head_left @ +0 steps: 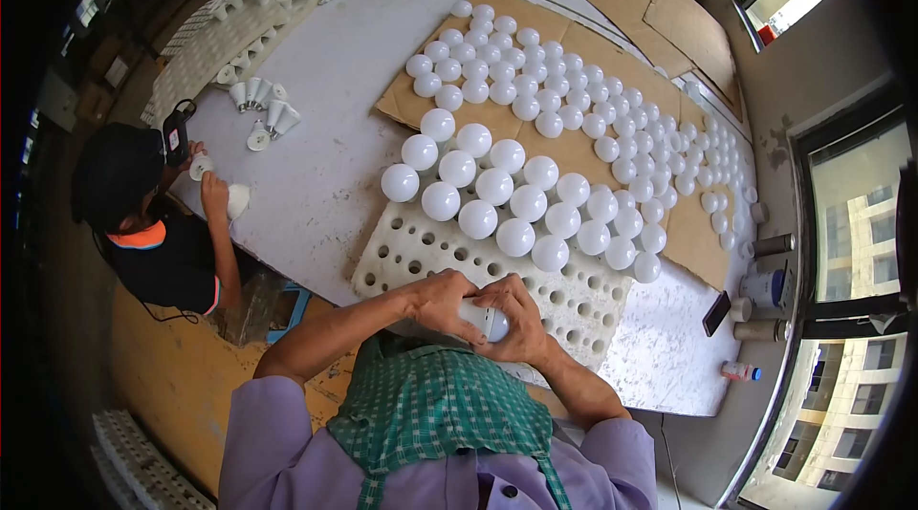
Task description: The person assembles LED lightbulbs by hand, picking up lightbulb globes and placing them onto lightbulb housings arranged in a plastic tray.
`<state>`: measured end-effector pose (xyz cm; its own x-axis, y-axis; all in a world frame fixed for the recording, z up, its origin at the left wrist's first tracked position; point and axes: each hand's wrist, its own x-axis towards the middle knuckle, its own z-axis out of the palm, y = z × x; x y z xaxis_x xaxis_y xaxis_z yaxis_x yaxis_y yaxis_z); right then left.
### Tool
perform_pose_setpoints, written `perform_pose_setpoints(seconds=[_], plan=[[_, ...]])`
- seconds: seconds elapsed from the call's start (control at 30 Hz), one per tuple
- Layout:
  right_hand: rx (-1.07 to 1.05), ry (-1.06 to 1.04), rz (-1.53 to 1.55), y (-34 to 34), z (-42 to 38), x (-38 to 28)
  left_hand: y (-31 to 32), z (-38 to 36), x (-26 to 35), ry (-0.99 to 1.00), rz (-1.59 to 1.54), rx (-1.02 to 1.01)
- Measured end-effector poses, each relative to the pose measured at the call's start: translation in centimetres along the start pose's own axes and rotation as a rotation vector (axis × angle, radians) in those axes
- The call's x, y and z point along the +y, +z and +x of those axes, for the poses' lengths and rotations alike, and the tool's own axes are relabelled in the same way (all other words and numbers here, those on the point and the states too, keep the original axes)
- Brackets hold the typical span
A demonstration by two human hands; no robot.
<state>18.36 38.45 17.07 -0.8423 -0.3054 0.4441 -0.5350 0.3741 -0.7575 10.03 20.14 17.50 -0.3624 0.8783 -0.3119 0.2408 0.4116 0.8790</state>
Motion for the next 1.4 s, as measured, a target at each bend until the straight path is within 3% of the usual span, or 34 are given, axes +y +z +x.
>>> perform_pose_setpoints(seconds=[0.43,0.53,0.6,0.63,0.7,0.8,1.0,1.13,1.23,1.33,1.4], plan=[[0.044,0.026,0.010,-1.3,-1.3,0.3,-0.3,1.8,1.5,0.012,0.028,-0.072],[0.030,0.191,0.090,-1.3,-2.6,0.1,-0.1,2.4,0.6,0.017,0.068,-0.143],[0.109,0.279,0.064,-2.9,-4.3,0.3,1.8,2.4,-2.9,0.077,-0.340,0.012],[0.173,0.361,0.052,-4.0,-5.4,0.6,1.3,1.7,-3.2,0.081,-0.337,0.004],[0.325,0.478,-0.171,-7.0,-7.5,2.2,0.3,0.7,-3.5,-0.247,-0.490,0.097],[0.284,0.498,-0.554,-10.2,-7.6,4.8,0.7,1.2,-5.3,-0.242,-0.480,0.131],[0.092,0.577,-0.685,-9.8,-6.0,8.7,0.5,2.4,-5.8,-0.283,-0.336,0.119],[0.368,0.470,-0.610,-13.6,-4.4,8.3,-0.9,-0.5,-7.5,-0.309,-0.415,0.318],[0.565,0.617,-0.581,-20.7,-2.9,13.5,-1.5,-3.0,-10.3,-0.388,-0.555,0.531],[0.442,1.055,-0.608,-27.7,-3.4,22.7,-3.0,-5.0,-13.0,-0.474,-0.565,0.757],[0.279,0.970,-0.786,-29.9,-5.2,28.5,-4.1,-6.5,-14.3,-0.508,-0.531,0.876]])
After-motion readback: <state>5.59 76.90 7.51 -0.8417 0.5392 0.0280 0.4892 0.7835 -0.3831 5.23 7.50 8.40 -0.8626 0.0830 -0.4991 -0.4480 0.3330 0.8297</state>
